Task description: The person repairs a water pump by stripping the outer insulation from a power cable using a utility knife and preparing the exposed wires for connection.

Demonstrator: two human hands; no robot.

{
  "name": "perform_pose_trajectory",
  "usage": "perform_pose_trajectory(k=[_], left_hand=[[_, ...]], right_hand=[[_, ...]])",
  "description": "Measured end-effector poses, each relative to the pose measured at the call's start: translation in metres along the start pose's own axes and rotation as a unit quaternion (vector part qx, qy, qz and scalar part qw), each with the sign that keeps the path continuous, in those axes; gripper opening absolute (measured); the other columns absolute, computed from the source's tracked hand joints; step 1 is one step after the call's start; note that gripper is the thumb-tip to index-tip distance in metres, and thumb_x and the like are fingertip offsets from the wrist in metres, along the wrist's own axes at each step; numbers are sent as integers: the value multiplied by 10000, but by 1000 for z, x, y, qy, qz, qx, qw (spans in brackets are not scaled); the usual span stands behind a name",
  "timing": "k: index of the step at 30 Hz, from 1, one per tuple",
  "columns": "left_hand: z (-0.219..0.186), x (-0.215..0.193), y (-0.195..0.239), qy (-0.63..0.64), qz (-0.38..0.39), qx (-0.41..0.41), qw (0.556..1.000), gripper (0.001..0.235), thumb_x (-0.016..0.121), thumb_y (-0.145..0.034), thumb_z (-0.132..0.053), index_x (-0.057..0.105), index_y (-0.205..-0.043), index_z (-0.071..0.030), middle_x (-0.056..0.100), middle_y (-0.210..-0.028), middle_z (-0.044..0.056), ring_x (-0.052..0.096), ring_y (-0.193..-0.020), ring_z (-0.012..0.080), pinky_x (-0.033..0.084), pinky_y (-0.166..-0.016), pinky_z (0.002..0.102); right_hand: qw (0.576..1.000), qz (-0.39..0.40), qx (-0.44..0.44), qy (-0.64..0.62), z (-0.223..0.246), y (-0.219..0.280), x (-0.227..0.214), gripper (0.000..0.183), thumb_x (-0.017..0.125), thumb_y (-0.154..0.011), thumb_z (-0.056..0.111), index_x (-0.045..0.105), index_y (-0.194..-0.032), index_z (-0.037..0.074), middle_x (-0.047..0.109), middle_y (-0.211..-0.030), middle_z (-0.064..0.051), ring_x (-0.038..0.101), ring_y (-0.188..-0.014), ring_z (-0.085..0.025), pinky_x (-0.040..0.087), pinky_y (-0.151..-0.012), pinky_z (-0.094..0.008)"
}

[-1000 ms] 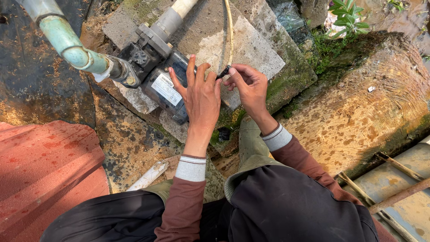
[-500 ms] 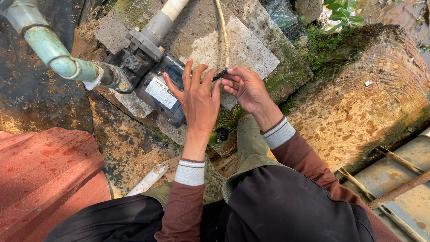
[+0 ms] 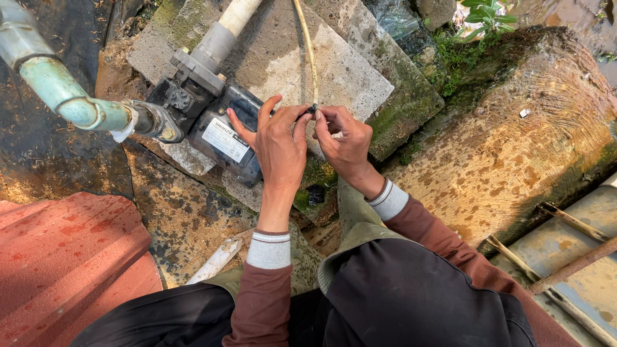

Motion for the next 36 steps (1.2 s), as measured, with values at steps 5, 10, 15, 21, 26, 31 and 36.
perform_pose_trajectory(k=[5, 10, 15, 21, 26, 31, 36], left_hand=[[0, 5, -1, -10, 12, 5, 1000, 122, 741, -933, -132, 788, -1045, -141, 764, -949, -1, 595, -1295, 275, -51, -1211, 674], [2, 7, -2, -14, 10, 9, 1000, 133, 730, -929, -130, 788, -1048, -130, 769, -998, -1, 604, -1252, 262, -44, -1210, 674], [2, 7, 1, -30, 9, 25, 999, 179, 717, -938, -104, 789, -1102, -118, 757, -1017, 2, 611, -1238, 263, -36, -1221, 672], [2, 4, 0, -39, 5, 35, 999, 201, 709, -929, -93, 788, -1114, -108, 753, -1017, 14, 618, -1202, 264, -36, -1212, 673], [1, 2, -2, -12, 39, 24, 999, 188, 697, -949, -90, 785, -1115, -97, 748, -961, 17, 643, -1132, 228, -40, -1220, 671], [2, 3, -3, 2, 59, 7, 998, 169, 676, -970, -73, 776, -1104, -89, 732, -953, 35, 647, -1112, 218, -34, -1240, 659], [5, -7, 0, -41, 16, 37, 998, 198, 711, -918, -50, 748, -1101, -115, 734, -1028, 30, 588, -1279, 251, -39, -1218, 672]], right_hand=[[910, -4, 288, -299, -20, -2, 6, 82, 614, -1022, 92, 651, -1009, 20, 747, -880, -76, 683, -618, -97, 521, -533, -225], [849, 17, 350, -396, -28, -3, 7, 90, 581, -1015, 106, 644, -987, 49, 662, -807, -9, 544, -581, -46, 428, -507, -210], [936, 15, 240, -258, -23, 5, 8, 83, 584, -1040, 101, 640, -1009, 49, 601, -813, 42, 474, -625, -14, 392, -534, -199], [965, 24, 178, -189, -25, 7, 6, 87, 594, -1062, 93, 649, -1036, 32, 577, -823, 35, 457, -669, -12, 386, -575, -200], [908, 54, 268, -317, -32, 2, 5, 102, 565, -1066, 116, 627, -1045, 39, 602, -828, 16, 495, -623, -27, 396, -518, -208], [891, 56, 286, -348, -33, 0, 4, 101, 579, -1060, 133, 622, -1040, 44, 632, -852, -6, 541, -600, -42, 405, -482, -204], [908, 47, 267, -320, -29, -2, 1, 88, 594, -1058, 122, 626, -1075, 42, 667, -909, -34, 565, -620, -50, 428, -502, -203]])
Point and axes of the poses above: each hand's wrist, its own y-axis away from the middle knuckle, its own x-axis out of the palm, z = x × y, the point moved 1 cm from there along -y, towards the middle knuckle
